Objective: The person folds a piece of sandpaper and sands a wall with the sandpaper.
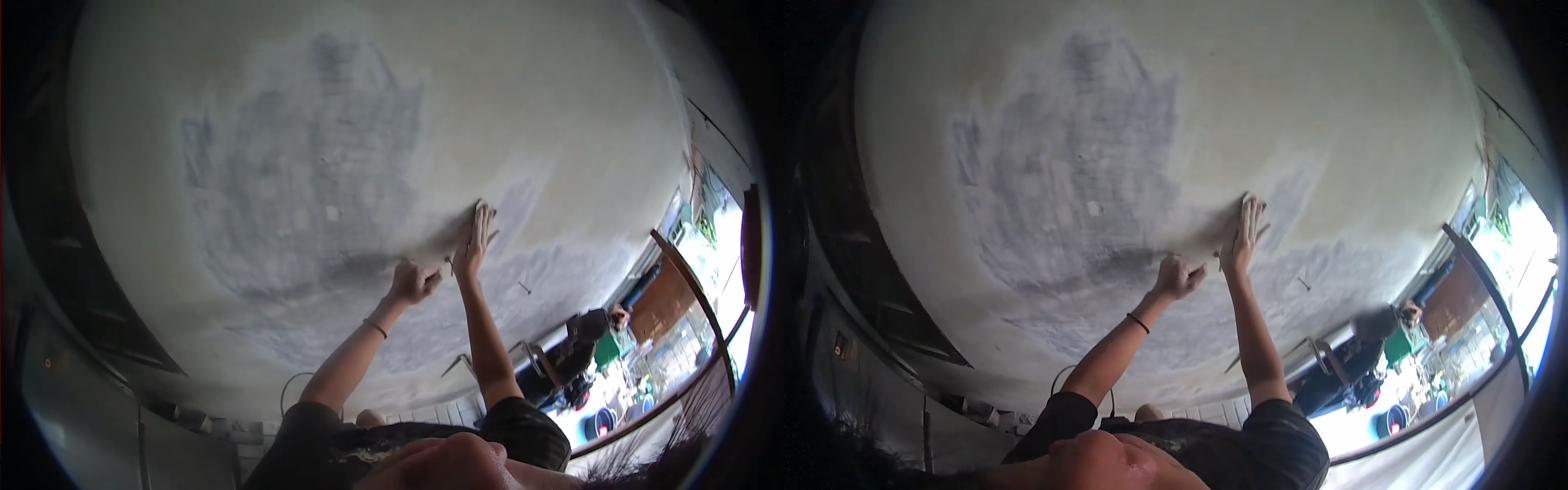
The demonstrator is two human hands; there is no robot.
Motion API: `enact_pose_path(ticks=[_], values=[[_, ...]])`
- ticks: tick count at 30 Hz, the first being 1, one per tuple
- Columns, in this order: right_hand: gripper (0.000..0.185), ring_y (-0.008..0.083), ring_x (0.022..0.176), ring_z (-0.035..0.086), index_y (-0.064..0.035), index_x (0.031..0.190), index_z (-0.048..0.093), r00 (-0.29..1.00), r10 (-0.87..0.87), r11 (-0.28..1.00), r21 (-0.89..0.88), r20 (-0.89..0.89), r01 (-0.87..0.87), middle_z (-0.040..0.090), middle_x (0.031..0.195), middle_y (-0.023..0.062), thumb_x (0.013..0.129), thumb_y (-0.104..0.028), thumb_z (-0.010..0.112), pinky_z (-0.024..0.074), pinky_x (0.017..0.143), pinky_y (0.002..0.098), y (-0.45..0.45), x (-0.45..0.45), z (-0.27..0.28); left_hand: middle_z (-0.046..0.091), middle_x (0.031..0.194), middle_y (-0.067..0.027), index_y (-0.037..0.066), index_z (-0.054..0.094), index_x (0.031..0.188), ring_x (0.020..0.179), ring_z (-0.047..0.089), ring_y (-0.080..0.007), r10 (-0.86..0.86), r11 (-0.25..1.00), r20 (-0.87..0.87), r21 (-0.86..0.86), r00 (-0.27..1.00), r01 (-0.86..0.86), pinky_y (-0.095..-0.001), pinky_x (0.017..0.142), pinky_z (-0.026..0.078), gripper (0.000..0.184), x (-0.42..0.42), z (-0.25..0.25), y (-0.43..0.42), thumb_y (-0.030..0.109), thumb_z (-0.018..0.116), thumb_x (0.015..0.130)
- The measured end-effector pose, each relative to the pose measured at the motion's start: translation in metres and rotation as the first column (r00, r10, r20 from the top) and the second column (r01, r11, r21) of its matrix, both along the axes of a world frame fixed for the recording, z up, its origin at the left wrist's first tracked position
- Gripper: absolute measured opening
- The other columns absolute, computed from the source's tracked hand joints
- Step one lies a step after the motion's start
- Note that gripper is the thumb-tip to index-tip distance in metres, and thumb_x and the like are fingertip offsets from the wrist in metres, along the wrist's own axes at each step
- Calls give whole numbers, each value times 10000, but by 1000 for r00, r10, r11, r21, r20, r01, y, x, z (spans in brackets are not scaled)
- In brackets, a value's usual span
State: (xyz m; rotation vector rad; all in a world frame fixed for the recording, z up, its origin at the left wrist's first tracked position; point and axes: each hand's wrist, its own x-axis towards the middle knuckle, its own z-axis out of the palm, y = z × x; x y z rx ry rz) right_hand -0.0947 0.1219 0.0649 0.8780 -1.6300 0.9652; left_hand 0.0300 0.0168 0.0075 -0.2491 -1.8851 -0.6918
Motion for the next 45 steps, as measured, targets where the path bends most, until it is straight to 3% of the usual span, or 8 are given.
enact_pose_path(ticks=[8, 12, 17, 24, 28, 33, 40, 45], values=[[457, 334, 1498, 304, -74, 1483, 475, 961, -72, 986, -166, -266, 28, 421, 1571, 107, 1030, -133, 487, 78, 1192, 627, -28, -26, 176, 451, 461, -134, 55, 467, 498, 416, 502, -313, -49, 999, -28, -16, 998, 48, -423, 463, 362, 465, -9, 4, 0, 220, 637, 898], [461, 330, 1493, 318, -74, 1487, 473, 973, -18, 990, -141, -231, -15, 420, 1574, 100, 1031, -143, 488, 57, 1192, 631, -24, -20, 155, 489, 481, -147, 68, 515, 498, 444, 531, -330, -33, 999, -2, -16, 999, 33, -432, 468, 394, 431, -4, 6, 1, 219, 641, 882], [468, 356, 1514, 259, -85, 1509, 453, 992, 83, 993, -72, -99, -91, 396, 1588, 115, 1043, -98, 420, -44, 1177, 641, -19, -12, 33, 494, 486, -151, 63, 526, 505, 446, 540, -329, -10, 998, 42, 63, 999, 8, -425, 457, 388, 437, -8, 5, 9, 238, 631, 892], [490, 310, 1503, 295, -103, 1524, 426, 980, -45, 996, -86, -194, 28, 391, 1593, 77, 1038, -168, 451, -5, 1190, 655, -26, -8, 150, 481, 484, -152, 57, 537, 520, 443, 536, -331, 35, 998, 132, 42, 991, -41, -433, 466, 389, 453, -4, 7, 4, 275, 619, 908], [495, 304, 1503, 294, -100, 1525, 420, 984, -35, 997, -74, -173, 22, 390, 1593, 80, 1033, -143, 450, -7, 1187, 659, -24, -1, 136, 479, 486, -160, 52, 538, 520, 443, 529, -347, -9, 999, 142, 32, 990, 4, -441, 470, 387, 448, 0, 14, 7, 271, 617, 904], [516, 337, 1515, 255, -97, 1553, 373, 1000, 29, 999, 44, 3, -29, 354, 1610, 113, 1040, -130, 412, -45, 1171, 666, -16, 22, 40, 467, 474, -159, 52, 513, 508, 410, 496, -330, 1, 998, 89, 60, 996, -6, -438, 465, 357, 490, -5, 12, 8, 292, 596, 927], [498, 324, 1525, 230, -103, 1545, 384, 989, -45, 999, -18, -138, 43, 340, 1615, 115, 1053, -163, 424, -8, 1192, 639, -22, 2, 161, 504, 484, -162, 75, 555, 507, 445, 554, -345, -16, 999, 108, 44, 994, 11, -444, 483, 426, 433, -1, 9, 6, 255, 613, 896], [494, 323, 1528, 227, -105, 1548, 380, 996, 54, 999, -1, -70, -54, 339, 1617, 116, 1061, -169, 433, -16, 1190, 631, -28, 10, 110, 502, 479, -157, 77, 552, 492, 455, 562, -346, -56, 998, 76, 27, 996, 54, -448, 495, 435, 428, -1, 13, 0, 259, 615, 874]])
